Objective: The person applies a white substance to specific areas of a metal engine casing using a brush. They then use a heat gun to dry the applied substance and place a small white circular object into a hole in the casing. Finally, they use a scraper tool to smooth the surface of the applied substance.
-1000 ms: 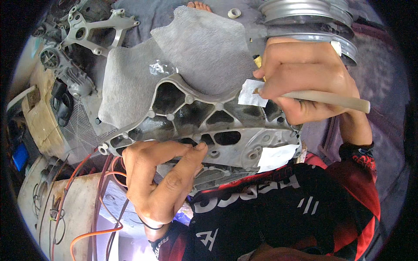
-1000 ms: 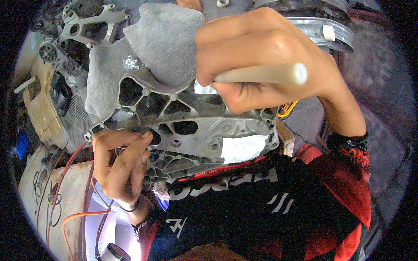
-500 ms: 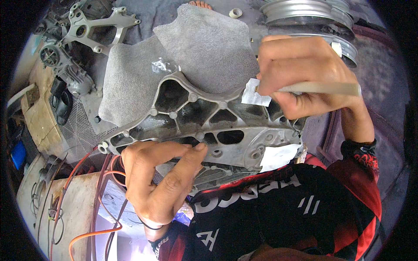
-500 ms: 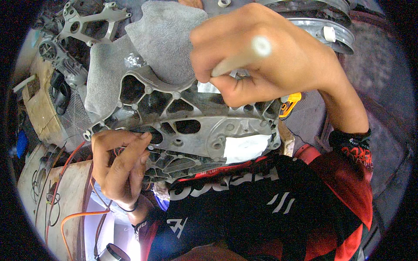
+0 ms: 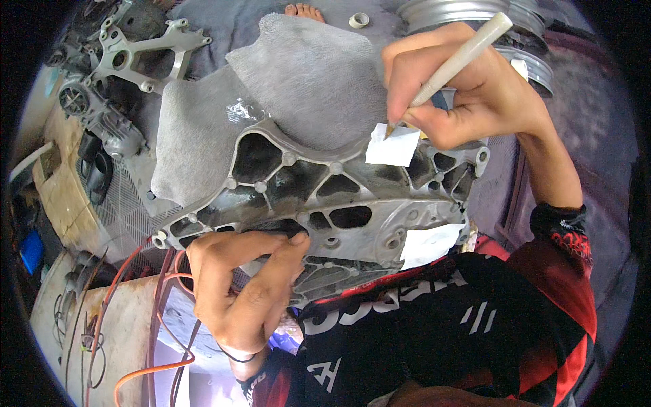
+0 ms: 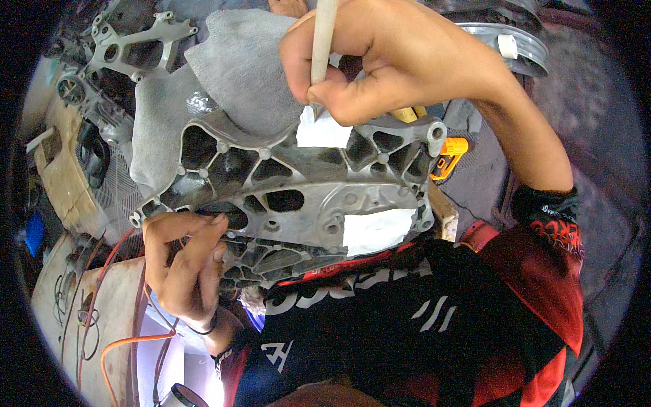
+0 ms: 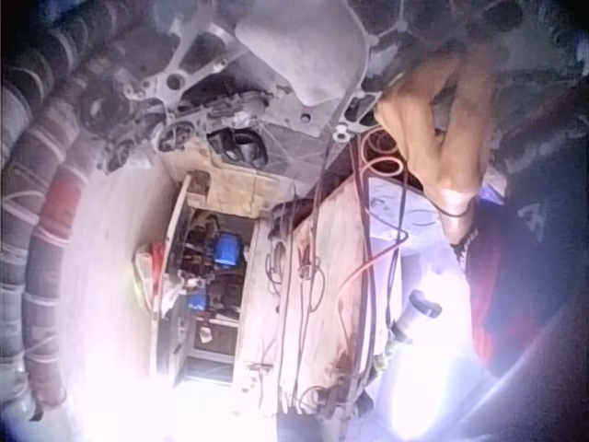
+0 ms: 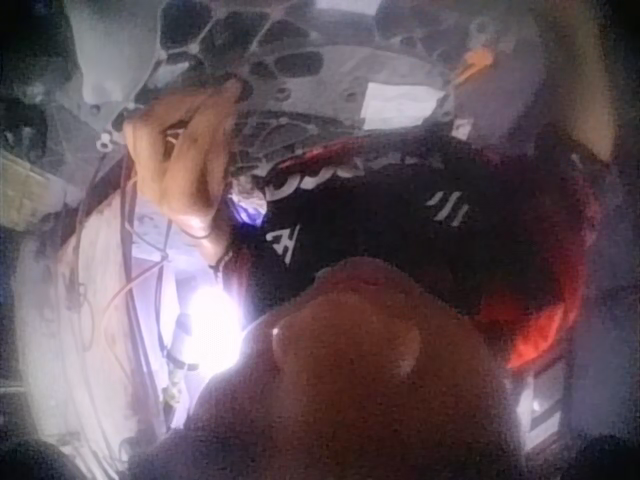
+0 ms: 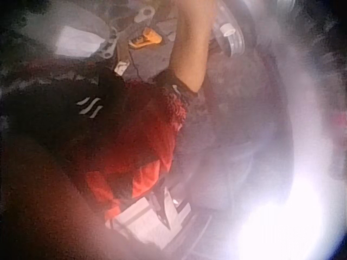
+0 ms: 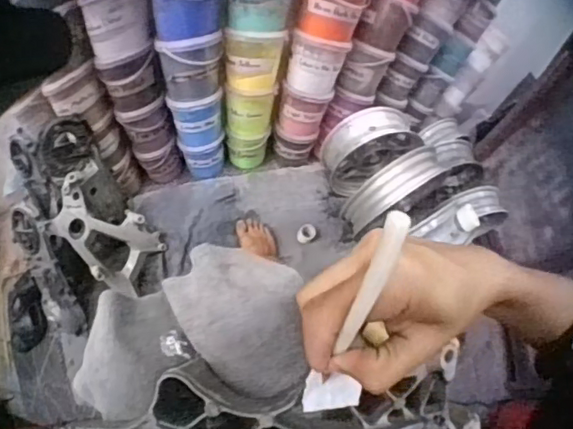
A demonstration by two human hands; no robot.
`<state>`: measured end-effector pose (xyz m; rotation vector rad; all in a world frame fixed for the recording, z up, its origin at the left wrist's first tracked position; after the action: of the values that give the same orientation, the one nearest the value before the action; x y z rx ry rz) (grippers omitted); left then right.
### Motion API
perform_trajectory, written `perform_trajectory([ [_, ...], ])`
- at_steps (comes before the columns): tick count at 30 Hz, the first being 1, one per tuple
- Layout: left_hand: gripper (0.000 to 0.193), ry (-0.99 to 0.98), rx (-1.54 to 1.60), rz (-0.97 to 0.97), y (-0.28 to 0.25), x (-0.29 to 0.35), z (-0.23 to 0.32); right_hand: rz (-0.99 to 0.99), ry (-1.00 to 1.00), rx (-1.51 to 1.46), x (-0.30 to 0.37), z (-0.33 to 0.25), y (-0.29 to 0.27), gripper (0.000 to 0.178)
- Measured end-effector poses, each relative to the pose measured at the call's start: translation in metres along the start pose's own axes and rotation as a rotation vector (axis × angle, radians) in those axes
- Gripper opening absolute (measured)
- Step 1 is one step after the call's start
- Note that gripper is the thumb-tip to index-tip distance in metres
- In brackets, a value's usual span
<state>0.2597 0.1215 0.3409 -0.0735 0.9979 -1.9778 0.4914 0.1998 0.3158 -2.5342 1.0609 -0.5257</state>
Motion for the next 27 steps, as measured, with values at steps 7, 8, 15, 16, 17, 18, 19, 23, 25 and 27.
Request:
perform_trajectory([
  [7,0.036,0.000,-0.008,0.005,0.001,0.000,0.001,0.069,0.001,-0.001,0.003,0.007,0.001,0.003],
  [8,0.037,0.004,-0.011,-0.001,0.001,0.000,0.001,0.069,0.002,0.006,0.004,0.007,0.001,0.003],
  [15,0.039,0.001,-0.006,-0.006,0.002,0.001,0.001,0.167,-0.002,0.008,0.011,0.012,0.002,0.002],
  [16,0.039,0.003,-0.004,-0.001,0.002,0.002,0.000,0.176,-0.003,0.005,0.012,0.011,0.001,0.002],
  [17,0.039,0.007,0.006,0.001,0.001,0.000,0.000,0.189,0.004,0.001,0.013,0.010,-0.001,0.002],
  [18,0.038,0.002,0.008,0.010,0.002,0.000,0.000,0.195,0.000,-0.003,0.015,0.011,-0.001,0.003],
  [19,0.038,-0.002,0.011,0.019,0.002,0.000,0.001,0.202,-0.003,-0.007,0.016,0.013,-0.002,0.003],
  [23,0.036,-0.002,0.012,0.033,0.004,0.001,0.000,0.238,-0.004,-0.010,0.022,0.016,-0.001,0.004],
  [25,0.035,-0.008,0.011,0.038,0.004,0.001,0.001,0.247,-0.013,-0.007,0.024,0.016,-0.002,0.005],
  [27,0.035,-0.013,0.011,0.038,0.004,0.001,0.001,0.256,-0.020,-0.006,0.027,0.016,-0.003,0.005],
])
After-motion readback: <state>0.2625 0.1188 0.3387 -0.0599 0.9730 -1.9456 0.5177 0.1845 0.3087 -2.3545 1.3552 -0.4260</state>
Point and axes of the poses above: each hand's wrist, its own x-axis away from the middle knuckle, its own y-axis out of the palm, z = x × y, the point moved 5 cm from there along -x, towards the middle knuckle, and after that the axes turned 15 degrees about y, right-handed, at the moved point
